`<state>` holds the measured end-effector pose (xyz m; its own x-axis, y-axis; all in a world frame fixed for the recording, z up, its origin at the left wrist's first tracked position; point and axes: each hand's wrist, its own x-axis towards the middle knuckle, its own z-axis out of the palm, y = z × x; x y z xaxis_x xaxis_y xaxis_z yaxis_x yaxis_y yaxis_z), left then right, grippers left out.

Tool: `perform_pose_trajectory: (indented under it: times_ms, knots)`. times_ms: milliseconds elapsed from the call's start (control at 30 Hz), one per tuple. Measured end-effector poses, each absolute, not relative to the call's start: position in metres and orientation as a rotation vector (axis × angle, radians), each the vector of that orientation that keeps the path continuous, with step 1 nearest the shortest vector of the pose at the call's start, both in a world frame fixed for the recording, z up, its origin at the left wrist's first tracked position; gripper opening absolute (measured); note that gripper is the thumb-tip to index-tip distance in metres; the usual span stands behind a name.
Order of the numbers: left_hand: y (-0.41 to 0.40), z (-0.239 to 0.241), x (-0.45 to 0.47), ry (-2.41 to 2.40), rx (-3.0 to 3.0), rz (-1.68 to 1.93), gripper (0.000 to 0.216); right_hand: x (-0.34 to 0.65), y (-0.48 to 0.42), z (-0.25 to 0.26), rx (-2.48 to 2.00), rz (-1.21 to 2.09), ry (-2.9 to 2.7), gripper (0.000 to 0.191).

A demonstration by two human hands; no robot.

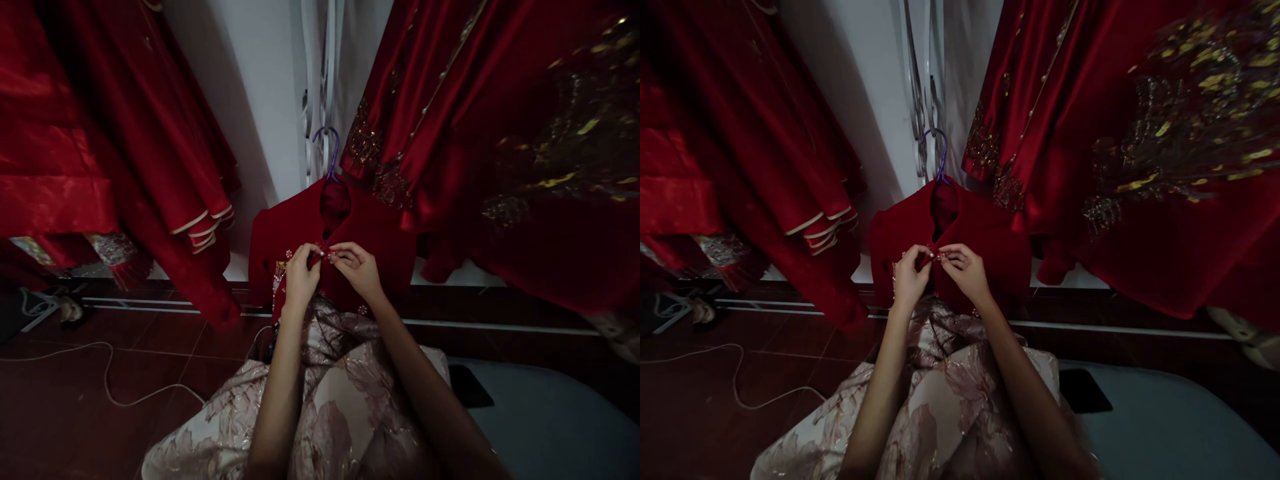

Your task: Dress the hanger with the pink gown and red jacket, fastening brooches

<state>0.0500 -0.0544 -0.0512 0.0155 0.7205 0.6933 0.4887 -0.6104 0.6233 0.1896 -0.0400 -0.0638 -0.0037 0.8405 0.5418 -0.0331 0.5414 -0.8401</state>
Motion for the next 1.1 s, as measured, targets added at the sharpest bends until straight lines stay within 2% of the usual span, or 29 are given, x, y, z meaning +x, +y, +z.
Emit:
perform_pose_trajectory:
  times_ms: [433, 733, 1100]
  knots:
    - [-0.062, -0.042, 0.045, 1.235, 2.250, 1.480, 0.031, 0.182, -0.048, -0.058, -0.850, 0.526, -1.381, 0.020]
    - [-0.059, -0.046, 0.046, 1.229, 2.167, 1.482, 0.019, 0.182, -0.051, -0.056, -0.869, 0.494, -1.411, 0.019]
    - [-0.062, -0.043, 0.045, 1.255, 2.196, 1.460, 0.021, 0.185, -0.057, -0.049, -0.885, 0.484, -1.500, 0.018]
